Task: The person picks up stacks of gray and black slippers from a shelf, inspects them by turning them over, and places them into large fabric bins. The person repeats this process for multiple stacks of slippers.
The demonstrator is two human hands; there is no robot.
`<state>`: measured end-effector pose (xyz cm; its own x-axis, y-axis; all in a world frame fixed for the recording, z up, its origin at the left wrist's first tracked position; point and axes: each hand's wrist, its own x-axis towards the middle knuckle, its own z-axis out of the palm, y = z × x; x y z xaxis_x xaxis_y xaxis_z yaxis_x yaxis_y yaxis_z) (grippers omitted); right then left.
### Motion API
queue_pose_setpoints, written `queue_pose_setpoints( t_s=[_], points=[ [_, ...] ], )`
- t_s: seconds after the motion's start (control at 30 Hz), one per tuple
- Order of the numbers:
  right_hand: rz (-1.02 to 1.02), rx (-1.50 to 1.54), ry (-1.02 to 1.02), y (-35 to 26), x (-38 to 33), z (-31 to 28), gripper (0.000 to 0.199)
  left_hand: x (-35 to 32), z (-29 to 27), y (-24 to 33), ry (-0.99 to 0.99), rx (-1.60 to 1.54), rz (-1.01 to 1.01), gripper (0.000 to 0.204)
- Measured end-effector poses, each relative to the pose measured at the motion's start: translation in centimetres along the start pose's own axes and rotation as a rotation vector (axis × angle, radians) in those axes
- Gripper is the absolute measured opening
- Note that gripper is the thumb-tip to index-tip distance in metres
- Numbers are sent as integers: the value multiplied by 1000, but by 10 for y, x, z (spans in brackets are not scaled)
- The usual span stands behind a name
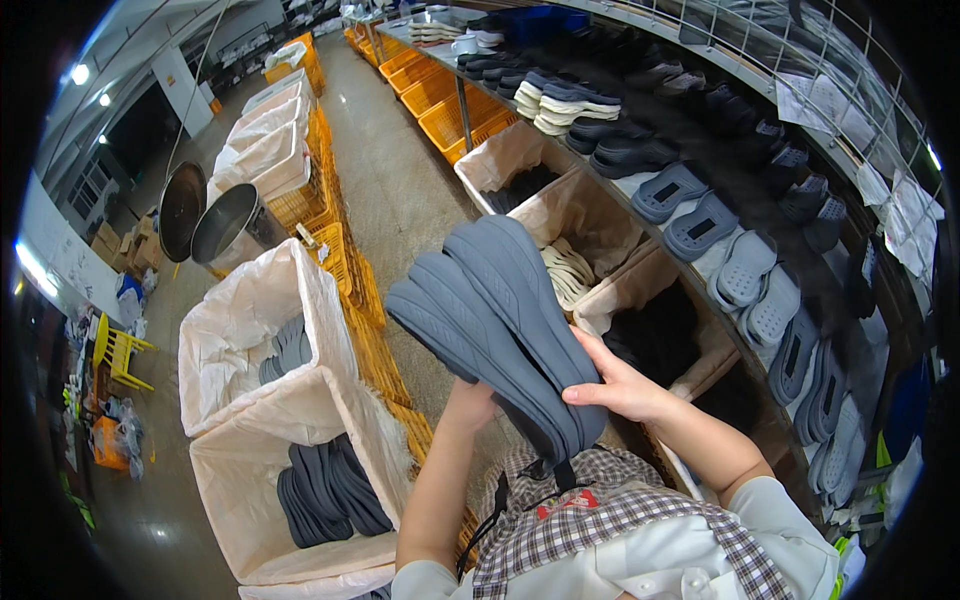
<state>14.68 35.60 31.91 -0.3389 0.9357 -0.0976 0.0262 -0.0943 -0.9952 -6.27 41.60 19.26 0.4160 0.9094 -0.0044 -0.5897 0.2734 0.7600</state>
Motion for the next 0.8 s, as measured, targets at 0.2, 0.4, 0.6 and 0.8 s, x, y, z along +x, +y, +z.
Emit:
queue_pose_setpoints(
  t_s=[0.2,0.4,0.6,0.8],
  points=[
    [-20,-88,6,15,-4,-8,93,8,-2,-1,52,195,19,44],
    [-424,-503,170,39,9,-24,57,9,31,5,144,547,142,39],
    [-334,-152,-2,50,12,-42,22,9,65,7,-117,-37,-225,40],
    [-150,267,98,53,-9,-40,14,10,85,-2,-156,-158,-346,42]
  ],
)
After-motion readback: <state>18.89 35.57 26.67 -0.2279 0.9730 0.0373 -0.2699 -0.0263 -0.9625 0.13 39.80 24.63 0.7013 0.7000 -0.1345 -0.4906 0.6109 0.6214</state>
